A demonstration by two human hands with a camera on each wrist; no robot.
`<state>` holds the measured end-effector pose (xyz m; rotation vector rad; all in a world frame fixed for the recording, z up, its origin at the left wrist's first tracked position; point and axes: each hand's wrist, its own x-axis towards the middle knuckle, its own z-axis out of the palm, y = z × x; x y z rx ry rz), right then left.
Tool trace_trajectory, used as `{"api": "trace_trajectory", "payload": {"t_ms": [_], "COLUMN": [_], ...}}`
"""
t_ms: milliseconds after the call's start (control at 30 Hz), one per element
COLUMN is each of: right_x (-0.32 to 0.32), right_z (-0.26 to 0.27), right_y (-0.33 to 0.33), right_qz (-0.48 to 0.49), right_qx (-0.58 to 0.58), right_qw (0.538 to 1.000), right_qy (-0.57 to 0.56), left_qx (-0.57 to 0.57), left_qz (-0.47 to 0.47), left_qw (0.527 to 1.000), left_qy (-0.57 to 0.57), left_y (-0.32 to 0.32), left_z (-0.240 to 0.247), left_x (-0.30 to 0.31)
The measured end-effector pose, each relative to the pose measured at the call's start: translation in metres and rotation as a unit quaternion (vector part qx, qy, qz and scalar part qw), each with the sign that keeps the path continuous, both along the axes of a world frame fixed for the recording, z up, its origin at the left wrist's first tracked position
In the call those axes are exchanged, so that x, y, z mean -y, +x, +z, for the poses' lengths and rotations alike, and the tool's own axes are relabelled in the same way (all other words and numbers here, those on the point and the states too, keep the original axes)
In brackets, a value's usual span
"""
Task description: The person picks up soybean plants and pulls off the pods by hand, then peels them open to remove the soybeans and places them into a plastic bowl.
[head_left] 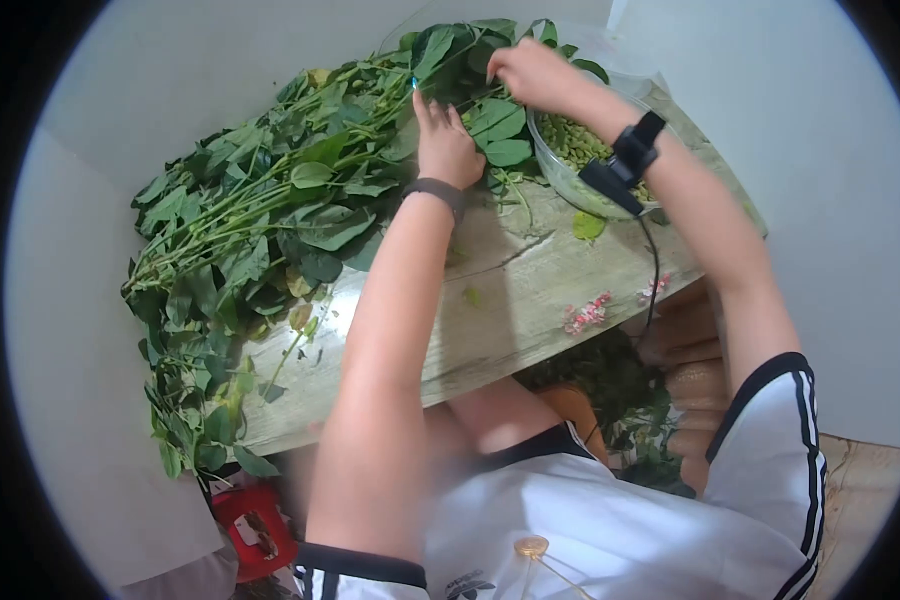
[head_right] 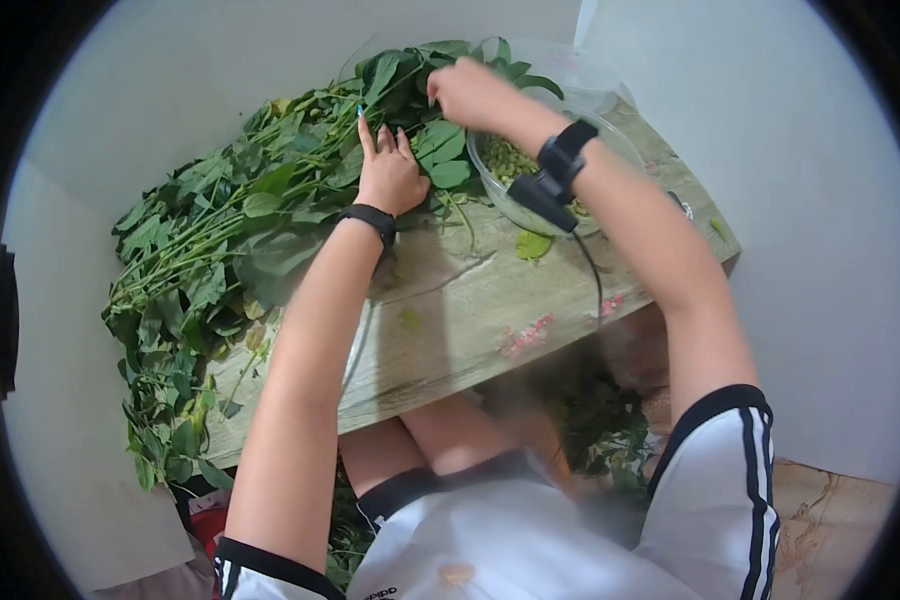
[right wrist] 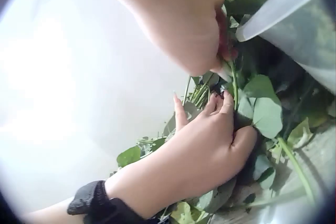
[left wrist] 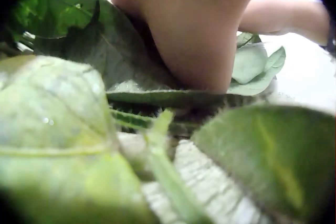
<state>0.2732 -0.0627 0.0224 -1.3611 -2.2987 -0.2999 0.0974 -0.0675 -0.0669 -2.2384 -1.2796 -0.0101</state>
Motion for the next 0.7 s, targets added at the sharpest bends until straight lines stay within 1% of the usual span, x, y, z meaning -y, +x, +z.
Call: {"api": "trace_trajectory", "payload": {"t_ms": [67, 133, 167, 200, 233, 267, 300, 333, 400, 433, 467, 500, 533, 567, 600, 633, 667, 700], "right_x": [0.007, 0.018, 0.029, 0.042, 0.054, 0.065, 0.073, 0.075, 0.098, 0.099, 0.103, 0.103, 0.104, 0.108, 0.111, 0.113, 0.115, 0.117], "right_z": [0.026, 0.043, 0.049, 0.051, 0.049, 0.044, 0.039, 0.028, 0.026, 0.022, 0.018, 0.013, 0.008, 0.004, -0.001, -0.009, -0.016, -0.019], "right_y": [0.023, 0.035, 0.033, 0.030, 0.024, 0.015, 0.005, -0.005, -0.032, -0.044, -0.056, -0.069, -0.081, -0.094, -0.108, -0.119, -0.130, -0.140], "right_qz": [0.012, -0.005, -0.003, -0.002, -0.004, 0.024, 0.051, 0.085, 0.119, 0.126, 0.141, 0.159, 0.175, 0.195, 0.203, 0.212, 0.221, 0.222], "right_qx": [0.003, 0.014, -0.077, -0.167, -0.169, -0.237, -0.304, -0.356, -0.379, -0.381, -0.396, -0.401, -0.405, -0.416, -0.418, -0.431, -0.444, -0.453], "right_qw": [1.000, 1.000, 0.997, 0.984, 0.984, 0.966, 0.940, 0.913, 0.897, 0.892, 0.878, 0.869, 0.860, 0.845, 0.844, 0.833, 0.822, 0.826], "right_qy": [0.017, 0.024, -0.016, -0.056, -0.055, -0.100, -0.145, -0.179, -0.195, -0.209, -0.228, -0.241, -0.255, -0.274, -0.268, -0.274, -0.281, -0.252], "left_qx": [-0.013, 0.029, 0.054, 0.079, 0.114, 0.113, 0.195, 0.276, 0.401, 0.506, 0.564, 0.606, 0.642, 0.643, 0.648, 0.647, 0.667, 0.674], "left_qz": [0.010, -0.030, -0.046, -0.062, -0.069, -0.070, -0.119, -0.164, -0.210, -0.197, -0.187, -0.152, -0.117, -0.112, -0.117, -0.120, -0.141, -0.146], "left_qw": [0.999, 0.999, 0.996, 0.992, 0.986, 0.986, 0.967, 0.939, 0.885, 0.831, 0.783, 0.733, 0.673, 0.674, 0.618, 0.553, 0.538, 0.545], "left_qy": [0.034, -0.025, -0.051, -0.078, -0.097, -0.099, -0.113, -0.128, -0.104, -0.124, -0.183, -0.268, -0.349, -0.346, -0.431, -0.510, -0.496, -0.476], "left_y": [0.003, -0.005, -0.011, -0.015, -0.018, -0.023, -0.029, -0.037, -0.057, -0.068, -0.083, -0.099, -0.113, -0.124, -0.133, -0.141, -0.142, -0.147], "left_z": [-0.002, 0.005, 0.010, 0.017, 0.028, 0.037, 0.048, 0.058, 0.084, 0.090, 0.092, 0.094, 0.094, 0.091, 0.085, 0.078, 0.068, 0.059], "left_x": [0.001, -0.002, -0.005, -0.004, 0.001, 0.007, 0.016, 0.026, 0.061, 0.074, 0.082, 0.090, 0.096, 0.100, 0.104, 0.106, 0.108, 0.106]}}
